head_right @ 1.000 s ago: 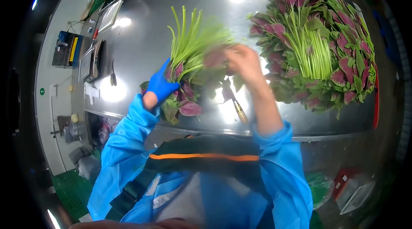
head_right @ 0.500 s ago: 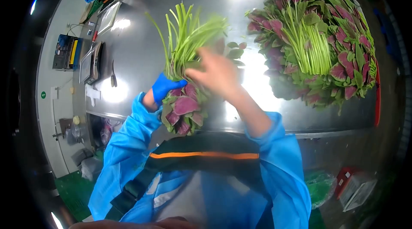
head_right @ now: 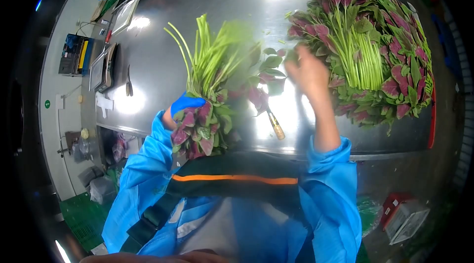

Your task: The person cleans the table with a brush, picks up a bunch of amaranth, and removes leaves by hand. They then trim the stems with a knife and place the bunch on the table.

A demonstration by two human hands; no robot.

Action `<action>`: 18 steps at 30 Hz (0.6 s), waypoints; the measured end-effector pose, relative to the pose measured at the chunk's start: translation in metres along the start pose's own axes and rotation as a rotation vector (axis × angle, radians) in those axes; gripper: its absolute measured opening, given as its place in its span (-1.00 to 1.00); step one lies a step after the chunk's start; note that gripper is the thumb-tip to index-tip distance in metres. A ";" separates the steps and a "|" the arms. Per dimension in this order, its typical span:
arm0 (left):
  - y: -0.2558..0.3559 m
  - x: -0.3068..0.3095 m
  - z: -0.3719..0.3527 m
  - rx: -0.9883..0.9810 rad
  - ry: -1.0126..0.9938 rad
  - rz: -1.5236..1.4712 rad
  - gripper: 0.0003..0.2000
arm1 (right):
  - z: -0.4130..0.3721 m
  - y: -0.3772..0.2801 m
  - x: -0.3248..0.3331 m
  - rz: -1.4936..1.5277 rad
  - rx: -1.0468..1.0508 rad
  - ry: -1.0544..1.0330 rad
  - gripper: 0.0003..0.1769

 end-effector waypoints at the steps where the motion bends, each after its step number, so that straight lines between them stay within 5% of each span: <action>1: 0.002 -0.012 -0.003 0.032 -0.014 0.005 -0.42 | -0.007 -0.013 -0.015 -0.151 0.096 -0.098 -0.36; 6: 0.007 -0.020 0.008 0.110 -0.075 0.077 -0.37 | -0.002 -0.029 -0.076 0.620 0.257 -0.608 -0.03; 10: -0.004 0.013 0.033 0.179 -0.078 0.398 -0.31 | 0.034 -0.023 -0.114 1.510 0.352 -0.708 0.16; 14: -0.014 0.011 0.054 0.243 -0.008 0.946 -0.25 | 0.034 -0.046 -0.098 1.692 0.424 -0.548 -0.45; 17: -0.013 0.004 0.053 0.388 0.166 1.455 -0.05 | 0.036 -0.057 -0.087 1.488 0.442 -0.606 -0.07; 18: -0.010 -0.011 0.051 0.301 0.197 1.439 -0.03 | 0.040 -0.058 -0.082 1.413 0.467 -0.488 -0.13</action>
Point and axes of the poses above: each hand's wrist, its own z-axis towards the middle knuckle, its own x-axis out of the back of the hand, y = z × x, the point moved 5 cm from there along z, towards the middle knuckle, and after that the axes turned 15 degrees about -y, right-handed, at the moved point
